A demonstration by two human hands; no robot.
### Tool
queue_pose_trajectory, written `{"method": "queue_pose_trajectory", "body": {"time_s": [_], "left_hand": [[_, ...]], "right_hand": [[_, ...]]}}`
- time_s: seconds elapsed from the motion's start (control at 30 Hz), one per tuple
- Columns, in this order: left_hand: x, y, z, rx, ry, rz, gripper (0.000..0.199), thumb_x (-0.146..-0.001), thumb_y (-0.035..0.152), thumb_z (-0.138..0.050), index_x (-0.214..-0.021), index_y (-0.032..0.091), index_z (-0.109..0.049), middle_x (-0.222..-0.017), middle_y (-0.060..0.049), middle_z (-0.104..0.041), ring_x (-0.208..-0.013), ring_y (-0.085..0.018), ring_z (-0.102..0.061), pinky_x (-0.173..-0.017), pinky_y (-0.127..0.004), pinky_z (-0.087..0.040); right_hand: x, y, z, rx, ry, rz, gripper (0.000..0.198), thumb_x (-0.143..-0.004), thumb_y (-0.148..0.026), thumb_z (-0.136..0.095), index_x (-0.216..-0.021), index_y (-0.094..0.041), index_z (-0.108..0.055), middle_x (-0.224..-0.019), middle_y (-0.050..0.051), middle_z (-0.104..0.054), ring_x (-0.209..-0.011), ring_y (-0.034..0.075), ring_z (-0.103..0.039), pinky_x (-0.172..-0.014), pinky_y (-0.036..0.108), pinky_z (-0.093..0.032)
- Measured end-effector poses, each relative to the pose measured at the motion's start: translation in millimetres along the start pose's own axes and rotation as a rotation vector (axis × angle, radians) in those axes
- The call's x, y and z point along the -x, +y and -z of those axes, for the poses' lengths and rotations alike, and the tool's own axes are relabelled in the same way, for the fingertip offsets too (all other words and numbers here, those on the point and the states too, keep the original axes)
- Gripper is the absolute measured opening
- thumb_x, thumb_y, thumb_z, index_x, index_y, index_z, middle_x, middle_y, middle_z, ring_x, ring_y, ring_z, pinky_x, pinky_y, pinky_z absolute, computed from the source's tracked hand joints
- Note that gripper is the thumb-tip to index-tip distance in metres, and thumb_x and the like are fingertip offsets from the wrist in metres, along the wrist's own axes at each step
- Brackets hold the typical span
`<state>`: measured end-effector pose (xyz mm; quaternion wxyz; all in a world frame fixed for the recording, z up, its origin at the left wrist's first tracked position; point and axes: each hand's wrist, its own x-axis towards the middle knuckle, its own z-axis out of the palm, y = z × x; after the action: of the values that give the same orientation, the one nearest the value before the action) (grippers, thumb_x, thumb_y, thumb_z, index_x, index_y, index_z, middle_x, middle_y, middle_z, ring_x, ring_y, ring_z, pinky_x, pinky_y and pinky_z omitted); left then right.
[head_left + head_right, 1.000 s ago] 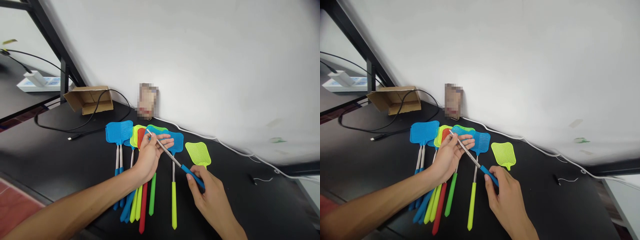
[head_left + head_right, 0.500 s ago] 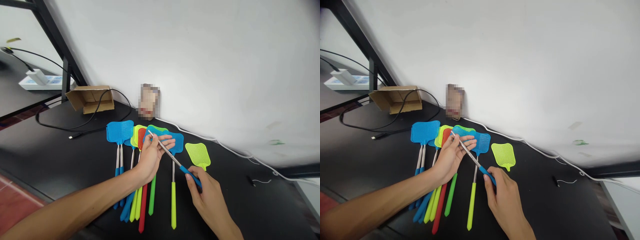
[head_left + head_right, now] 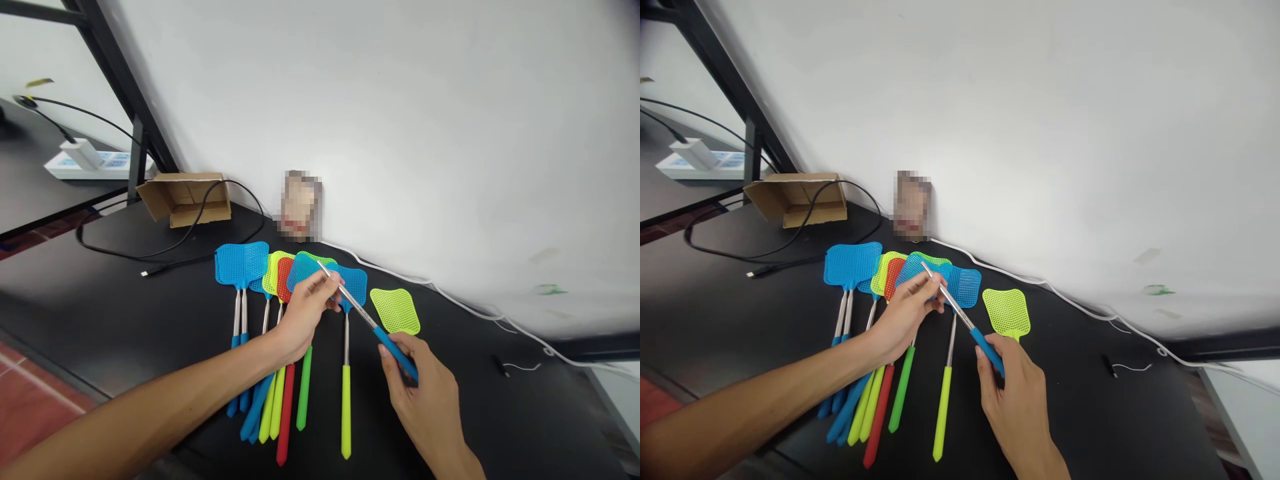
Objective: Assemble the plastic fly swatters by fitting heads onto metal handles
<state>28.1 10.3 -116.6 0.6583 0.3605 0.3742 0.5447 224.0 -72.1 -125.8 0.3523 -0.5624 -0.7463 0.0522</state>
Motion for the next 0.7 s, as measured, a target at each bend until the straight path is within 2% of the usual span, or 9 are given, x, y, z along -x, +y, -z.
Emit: {"method": "queue_pose_trajectory", "body": {"time_s": [0.07,0.2,0.37,0.7], "left_hand": [[1.5,-1.2,-1.0,-0.047,-0.042,0.032,0.030,-0.091,0.045,-0.067,-0.082,0.016,-0.065,-0.073,0.001,-0.054,-0.069,-0.012,-0.052,-0.066,-0.026,-0.045],[6.0,-3.4,-3.8,-0.091,-0.146,0.078,0.030,-0.090,0.044,-0.068,-0.087,0.014,-0.068,-0.075,-0.001,-0.056,-0.068,-0.013,-0.052,-0.065,-0.027,-0.044],[7.6,-3.0,-3.6,-0.128,-0.178,0.079,0.031,-0.092,0.044,-0.066,-0.091,0.013,-0.066,-0.075,-0.001,-0.057,-0.069,-0.013,-0.053,-0.065,-0.028,-0.044],[9.9,-7.3,-1.2,-0.143,-0.247,0.032,0.033,-0.094,0.046,-0.064,-0.094,0.014,-0.058,-0.071,0.001,-0.054,-0.065,-0.013,-0.053,-0.066,-0.028,-0.046]], "right_hand": [[-0.3,-0.7,-0.2,0.017,0.014,0.034,0.007,-0.099,-0.028,-0.059,-0.105,-0.024,-0.060,-0.085,0.002,-0.068,-0.072,0.018,-0.068,-0.064,0.027,-0.051],[-0.2,-1.8,-0.9,0.051,0.027,0.048,0.008,-0.100,-0.028,-0.058,-0.104,-0.023,-0.062,-0.083,0.003,-0.067,-0.070,0.018,-0.066,-0.066,0.028,-0.050],[-0.4,-0.3,-1.0,0.060,0.050,0.037,0.010,-0.100,-0.030,-0.059,-0.102,-0.022,-0.064,-0.081,0.003,-0.067,-0.068,0.017,-0.066,-0.065,0.027,-0.050],[1.9,-5.6,-1.3,0.066,0.110,0.144,0.006,-0.098,-0.023,-0.064,-0.102,-0.019,-0.066,-0.076,0.002,-0.067,-0.062,0.014,-0.064,-0.059,0.025,-0.047]]}}
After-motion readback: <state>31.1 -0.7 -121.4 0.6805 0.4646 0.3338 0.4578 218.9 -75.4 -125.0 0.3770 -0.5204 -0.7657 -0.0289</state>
